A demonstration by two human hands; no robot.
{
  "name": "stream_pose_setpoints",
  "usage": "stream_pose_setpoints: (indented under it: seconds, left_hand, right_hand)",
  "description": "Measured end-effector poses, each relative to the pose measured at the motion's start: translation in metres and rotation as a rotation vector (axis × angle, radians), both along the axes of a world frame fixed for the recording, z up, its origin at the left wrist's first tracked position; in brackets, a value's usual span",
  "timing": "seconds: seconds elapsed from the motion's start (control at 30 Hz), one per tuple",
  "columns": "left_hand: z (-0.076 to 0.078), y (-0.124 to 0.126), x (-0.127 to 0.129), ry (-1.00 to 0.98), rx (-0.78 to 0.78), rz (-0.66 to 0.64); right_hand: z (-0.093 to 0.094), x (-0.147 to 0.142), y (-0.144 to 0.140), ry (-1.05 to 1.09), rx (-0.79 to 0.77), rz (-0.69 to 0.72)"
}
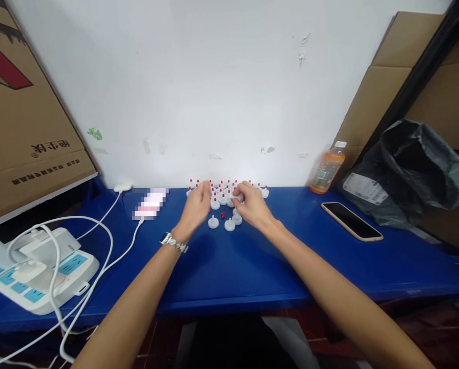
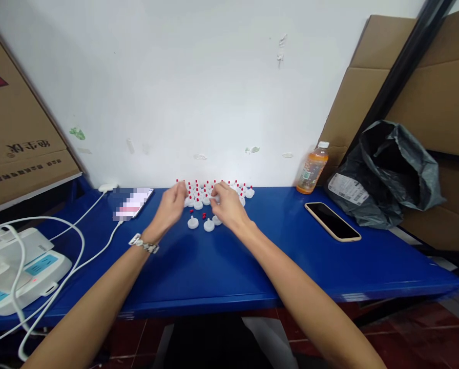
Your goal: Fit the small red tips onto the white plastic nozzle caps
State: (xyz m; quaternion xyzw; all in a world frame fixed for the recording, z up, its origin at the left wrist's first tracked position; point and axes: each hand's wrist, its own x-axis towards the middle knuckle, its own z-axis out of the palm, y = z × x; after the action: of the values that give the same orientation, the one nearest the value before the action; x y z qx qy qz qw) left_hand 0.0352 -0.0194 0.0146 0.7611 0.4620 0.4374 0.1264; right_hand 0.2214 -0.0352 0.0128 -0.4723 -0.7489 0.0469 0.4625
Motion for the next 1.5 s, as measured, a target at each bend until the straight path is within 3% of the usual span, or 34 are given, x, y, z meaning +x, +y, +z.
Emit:
stream_pose_setpoints:
  seconds: [0.07, 0.2, 0.27, 0.4, 0.57, 0.77, 0.93, 1.17, 1.33, 1.5]
  left_hand:
    - [-0.001, 0.003, -0.006, 0.028, -0.006, -0.009]
    - [-0.013, 0.009, -0.011, 0.266, 0.011, -0.234]
    - [-0.019, 0.011, -0.012, 0.316, 0.006, -0.281]
    - [-0.024, 0.018, -0.021, 0.324, -0.022, -0.246]
    - [-0.031, 0.031, -0.038, 0.333, -0.073, -0.062]
    - [-0.036, 0.034, -0.032, 0.311, -0.235, -0.130]
    - [-0.032, 0.035, -0.023, 0.271, -0.249, -0.163]
    - [-0.022, 0.025, -0.019, 0.229, -0.262, -0.364]
    - [-0.011, 0.009, -0.028, 0.213, -0.162, -0.284]
    - [-0.004, -0.003, -0.037, 0.215, -0.309, -0.366]
  right_hand:
    - [-0.002, 0.008, 0.003, 0.072, -0.074, -0.057]
    - [-0.005, 0.011, 0.007, 0.131, -0.087, -0.075]
    - [-0.007, 0.009, 0.009, 0.095, -0.087, -0.091]
    - [-0.012, 0.006, 0.012, 0.038, -0.241, -0.007]
    - [-0.011, 0.000, 0.024, -0.125, -0.220, -0.041]
    - [-0.008, -0.015, 0.045, -0.361, -0.241, -0.058]
    - [-0.014, -0.017, 0.048, -0.341, -0.266, -0.045]
    - [-0.007, -0.002, 0.022, -0.166, -0.211, -0.015]
    - [-0.003, 0.006, -0.008, -0.217, -0.222, 0.147]
    - [-0.004, 0.006, -0.020, -0.275, -0.303, 0.254]
